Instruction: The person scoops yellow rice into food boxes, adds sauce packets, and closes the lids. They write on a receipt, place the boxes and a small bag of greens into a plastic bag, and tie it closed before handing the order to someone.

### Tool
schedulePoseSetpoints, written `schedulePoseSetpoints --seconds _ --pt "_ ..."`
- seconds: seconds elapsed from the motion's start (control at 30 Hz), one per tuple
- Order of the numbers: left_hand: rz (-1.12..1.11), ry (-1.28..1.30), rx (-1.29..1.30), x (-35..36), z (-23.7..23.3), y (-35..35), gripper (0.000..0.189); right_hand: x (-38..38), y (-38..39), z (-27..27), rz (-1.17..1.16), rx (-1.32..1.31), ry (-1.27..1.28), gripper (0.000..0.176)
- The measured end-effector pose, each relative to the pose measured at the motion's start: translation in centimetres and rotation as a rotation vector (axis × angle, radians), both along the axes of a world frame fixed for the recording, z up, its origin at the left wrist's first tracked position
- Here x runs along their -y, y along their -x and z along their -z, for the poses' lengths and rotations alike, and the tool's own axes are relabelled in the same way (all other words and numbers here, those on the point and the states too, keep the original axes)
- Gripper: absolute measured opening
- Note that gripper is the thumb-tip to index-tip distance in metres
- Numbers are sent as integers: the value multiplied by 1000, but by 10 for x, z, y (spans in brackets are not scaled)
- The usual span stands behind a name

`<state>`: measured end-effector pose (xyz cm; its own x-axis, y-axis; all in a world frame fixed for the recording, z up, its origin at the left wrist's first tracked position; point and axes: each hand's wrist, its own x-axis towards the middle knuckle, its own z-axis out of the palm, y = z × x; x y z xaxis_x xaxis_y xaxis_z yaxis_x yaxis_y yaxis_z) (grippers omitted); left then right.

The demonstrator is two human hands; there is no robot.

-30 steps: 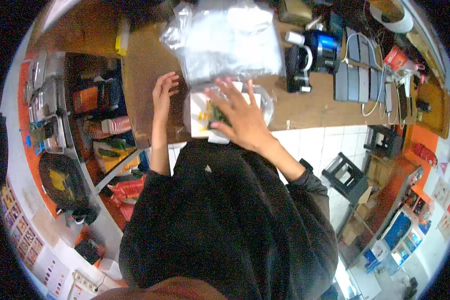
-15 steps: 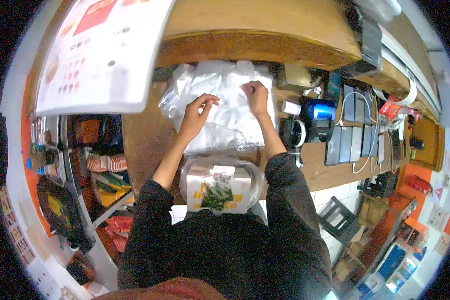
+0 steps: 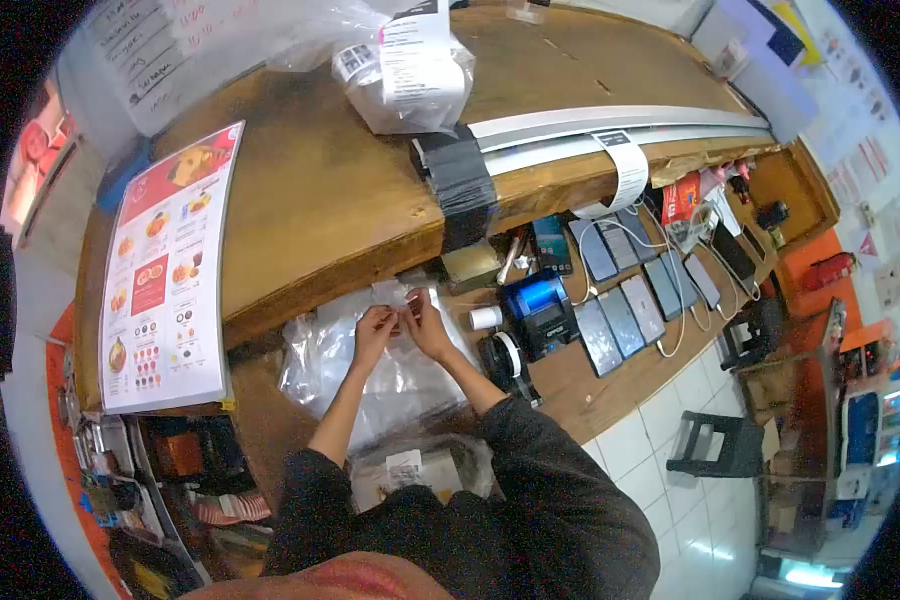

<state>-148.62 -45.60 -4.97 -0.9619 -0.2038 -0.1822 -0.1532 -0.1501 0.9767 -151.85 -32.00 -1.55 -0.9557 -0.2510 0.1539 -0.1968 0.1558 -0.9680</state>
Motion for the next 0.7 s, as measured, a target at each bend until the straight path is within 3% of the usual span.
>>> schedulePoseSetpoints --seconds 0.1,0.17,0.23,0.3,0.37,0.43,0.47,0.5,0.53,0.57,0.63,0.7 --pt "4 30 -139 -7 3 -1 19 -3 -1 4 66 87 10 16" --pt "53 187 -203 -11 0 2 22 -10 8 11 -32 173 29 18" --pt "18 174 -181 -21 -9 2 24 -25 20 15 -70 229 -22 15" --pt "-20 167 -160 -16 -3 4 26 -40 32 22 115 -45 -19 15" --pt "40 356 -142 -3 46 7 29 -69 30 -38 187 12 -195 16" --pt "38 5 -4 5 40 5 26 -108 35 -63 317 -150 -212 20" --pt "30 -138 106 8 23 0 25 -122 30 -89 415 -182 -67 23" --pt "135 20 30 21 51 6 34 -144 38 -79 510 -104 135 24" --pt "131 -29 31 23 50 4 35 -153 29 -104 603 -49 308 24" --pt "147 11 81 25 40 3 35 -173 31 -96 668 47 421 21" --pt "166 110 -1 28 1 -14 29 -168 3 -142 446 280 967 27" --pt "206 108 -6 41 -50 -50 23 -163 -27 -155 403 339 1041 29"
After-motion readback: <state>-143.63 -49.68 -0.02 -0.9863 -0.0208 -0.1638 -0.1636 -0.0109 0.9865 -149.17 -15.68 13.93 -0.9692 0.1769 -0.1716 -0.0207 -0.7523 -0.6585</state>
